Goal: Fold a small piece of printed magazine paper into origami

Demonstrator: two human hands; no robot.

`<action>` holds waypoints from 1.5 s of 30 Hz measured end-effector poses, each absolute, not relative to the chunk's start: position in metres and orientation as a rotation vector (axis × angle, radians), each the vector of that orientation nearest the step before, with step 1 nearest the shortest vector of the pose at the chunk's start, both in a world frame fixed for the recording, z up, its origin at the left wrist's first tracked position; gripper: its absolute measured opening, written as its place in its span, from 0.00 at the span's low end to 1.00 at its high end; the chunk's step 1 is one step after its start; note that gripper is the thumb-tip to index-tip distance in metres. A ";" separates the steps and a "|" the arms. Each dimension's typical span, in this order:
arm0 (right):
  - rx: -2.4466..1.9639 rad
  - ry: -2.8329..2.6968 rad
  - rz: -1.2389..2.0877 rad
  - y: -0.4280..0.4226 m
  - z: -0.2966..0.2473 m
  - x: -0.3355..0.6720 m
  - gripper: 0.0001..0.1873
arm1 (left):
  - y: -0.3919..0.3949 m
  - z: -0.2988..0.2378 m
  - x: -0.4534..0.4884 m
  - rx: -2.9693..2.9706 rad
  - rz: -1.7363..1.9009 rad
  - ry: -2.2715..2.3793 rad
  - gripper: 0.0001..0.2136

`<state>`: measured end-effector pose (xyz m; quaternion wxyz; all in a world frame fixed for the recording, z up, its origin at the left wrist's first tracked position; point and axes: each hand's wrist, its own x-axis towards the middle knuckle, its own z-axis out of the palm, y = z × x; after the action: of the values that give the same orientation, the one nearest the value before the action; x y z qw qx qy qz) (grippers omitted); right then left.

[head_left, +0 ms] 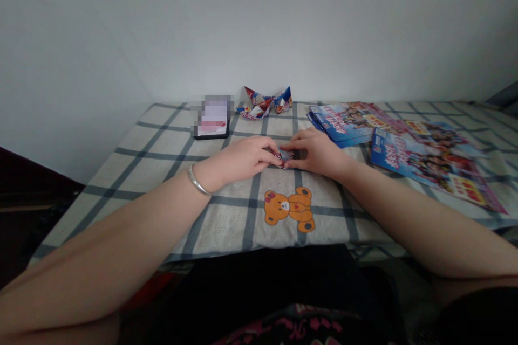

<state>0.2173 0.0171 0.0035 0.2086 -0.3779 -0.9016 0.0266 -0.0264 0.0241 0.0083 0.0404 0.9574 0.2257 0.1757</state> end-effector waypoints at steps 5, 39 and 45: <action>-1.058 -2.623 -0.101 0.011 0.010 0.215 0.20 | 0.020 0.014 -0.025 2.935 0.463 0.782 0.12; -1.270 -2.549 -0.264 0.003 0.008 0.209 0.26 | 0.016 0.001 -0.015 2.876 0.671 1.304 0.13; -1.207 -2.560 -0.216 0.004 0.008 0.208 0.24 | 0.022 -0.007 -0.019 2.847 0.620 1.169 0.15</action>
<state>0.2081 0.0037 0.0082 0.1511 -0.4203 -0.8916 -0.0752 -0.0191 0.0218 -0.0068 0.0010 0.9068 0.3724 0.1975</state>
